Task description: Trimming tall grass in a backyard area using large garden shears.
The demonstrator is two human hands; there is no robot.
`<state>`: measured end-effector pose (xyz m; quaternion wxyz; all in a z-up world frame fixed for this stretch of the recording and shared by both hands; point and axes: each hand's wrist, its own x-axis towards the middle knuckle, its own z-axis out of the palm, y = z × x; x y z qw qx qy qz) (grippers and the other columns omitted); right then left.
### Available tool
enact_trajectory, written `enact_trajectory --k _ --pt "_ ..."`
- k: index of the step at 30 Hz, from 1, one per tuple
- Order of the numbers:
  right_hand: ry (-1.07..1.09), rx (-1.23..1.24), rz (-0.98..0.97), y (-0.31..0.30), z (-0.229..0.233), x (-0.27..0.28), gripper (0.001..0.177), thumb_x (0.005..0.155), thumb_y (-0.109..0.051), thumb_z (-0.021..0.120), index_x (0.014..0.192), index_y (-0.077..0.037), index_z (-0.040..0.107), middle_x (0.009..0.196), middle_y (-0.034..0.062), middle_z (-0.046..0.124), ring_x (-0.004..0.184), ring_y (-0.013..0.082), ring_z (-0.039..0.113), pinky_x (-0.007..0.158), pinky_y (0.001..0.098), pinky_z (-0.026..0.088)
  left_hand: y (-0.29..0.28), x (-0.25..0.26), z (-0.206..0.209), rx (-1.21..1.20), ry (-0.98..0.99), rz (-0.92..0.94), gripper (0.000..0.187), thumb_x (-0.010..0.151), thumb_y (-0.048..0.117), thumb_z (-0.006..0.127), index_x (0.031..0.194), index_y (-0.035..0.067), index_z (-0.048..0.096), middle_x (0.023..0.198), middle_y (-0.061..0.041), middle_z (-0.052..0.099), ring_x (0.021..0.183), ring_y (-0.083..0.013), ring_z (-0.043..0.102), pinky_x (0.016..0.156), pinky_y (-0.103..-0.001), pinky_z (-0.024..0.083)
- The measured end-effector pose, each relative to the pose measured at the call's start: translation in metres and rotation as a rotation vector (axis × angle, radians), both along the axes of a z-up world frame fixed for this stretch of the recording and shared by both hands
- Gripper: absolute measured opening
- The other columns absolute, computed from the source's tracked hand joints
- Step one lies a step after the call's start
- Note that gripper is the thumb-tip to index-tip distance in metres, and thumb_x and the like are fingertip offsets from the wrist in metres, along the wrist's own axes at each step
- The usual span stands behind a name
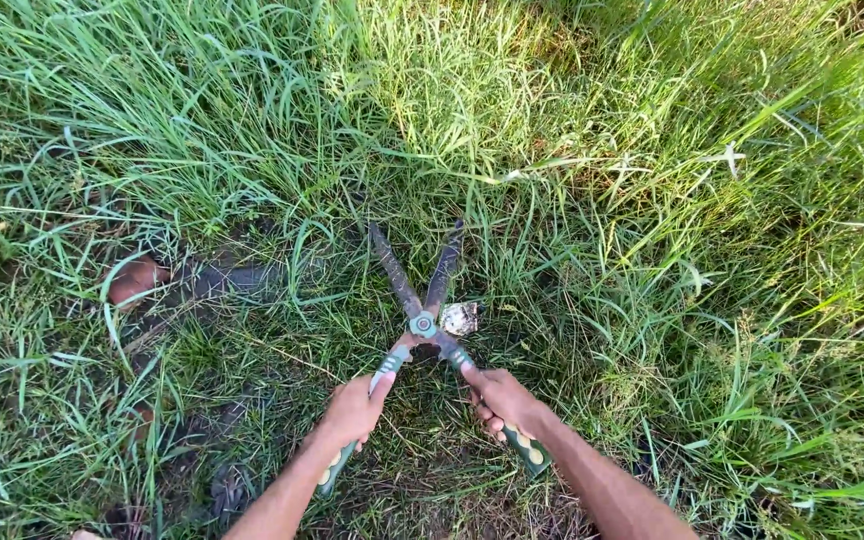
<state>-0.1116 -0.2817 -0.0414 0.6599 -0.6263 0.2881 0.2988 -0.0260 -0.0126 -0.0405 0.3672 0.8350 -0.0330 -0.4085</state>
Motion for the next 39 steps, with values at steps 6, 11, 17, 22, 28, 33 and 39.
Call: enact_trajectory --k 6,11,17,22,28,33,39 --pt "0.031 -0.054 0.056 -0.012 0.024 0.021 0.05 0.112 -0.048 0.044 0.077 -0.012 0.049 0.06 -0.0006 0.048 0.041 0.0102 0.041 0.032 0.0263 0.04 -0.015 0.02 0.006 -0.024 0.099 0.048 0.038 0.112 0.042 0.043 0.121 0.008 0.058 0.068 -0.002 0.06 0.041 -0.0096 0.053 0.035 -0.023 0.052" --pt "0.087 0.035 -0.106 0.036 0.029 0.045 0.046 0.113 -0.044 0.047 0.085 -0.008 0.052 0.059 0.0006 0.047 0.039 0.0113 0.038 0.03 0.0273 0.034 -0.049 0.003 0.024 -0.097 0.12 0.286 0.037 0.114 0.037 0.042 0.104 0.005 0.059 0.066 -0.005 0.06 0.04 -0.0131 0.052 0.035 -0.025 0.049" --pt "-0.151 -0.08 -0.175 0.071 0.036 0.049 0.06 0.112 -0.046 0.043 0.067 -0.008 0.051 0.05 0.0047 0.049 0.033 0.0151 0.046 0.028 0.0303 0.044 -0.075 -0.011 -0.001 -0.189 0.035 0.624 0.051 0.11 0.047 0.04 0.085 0.005 0.053 0.054 -0.009 0.051 0.035 -0.0206 0.052 0.029 -0.034 0.047" --pt "-0.209 -0.088 -0.121 0.073 0.02 0.05 0.052 0.108 -0.055 0.045 0.077 -0.012 0.048 0.055 0.0007 0.049 0.038 0.0115 0.041 0.032 0.0261 0.038 -0.069 -0.014 -0.008 -0.223 -0.092 0.645 0.048 0.108 0.045 0.041 0.091 0.004 0.056 0.054 -0.008 0.051 0.033 -0.021 0.055 0.027 -0.035 0.047" --pt "-0.218 -0.05 -0.233 0.09 0.041 0.063 0.053 0.107 -0.05 0.05 0.075 -0.008 0.045 0.052 0.0063 0.044 0.035 0.0151 0.038 0.028 0.0275 0.034 -0.052 0.0 0.006 -0.158 -0.219 0.546 0.053 0.106 0.051 0.036 0.091 0.004 0.055 0.053 -0.012 0.06 0.034 -0.026 0.064 0.028 -0.036 0.05" --pt "-0.283 -0.018 -0.167 0.09 0.035 0.056 0.05 0.11 -0.047 0.047 0.074 -0.012 0.045 0.052 0.001 0.043 0.036 0.0122 0.038 0.029 0.0252 0.035 -0.045 -0.007 0.01 -0.246 -0.216 0.546 0.048 0.108 0.047 0.038 0.092 0.005 0.056 0.054 -0.007 0.057 0.034 -0.0218 0.062 0.028 -0.034 0.052" --pt "-0.218 -0.022 -0.079 0.076 0.04 0.044 0.053 0.108 -0.054 0.045 0.076 -0.012 0.047 0.054 -0.002 0.044 0.037 0.011 0.036 0.031 0.0258 0.034 -0.034 -0.016 0.014 -0.218 -0.198 0.443 0.046 0.109 0.044 0.039 0.098 0.004 0.059 0.058 -0.004 0.058 0.034 -0.0171 0.061 0.026 -0.029 0.052"
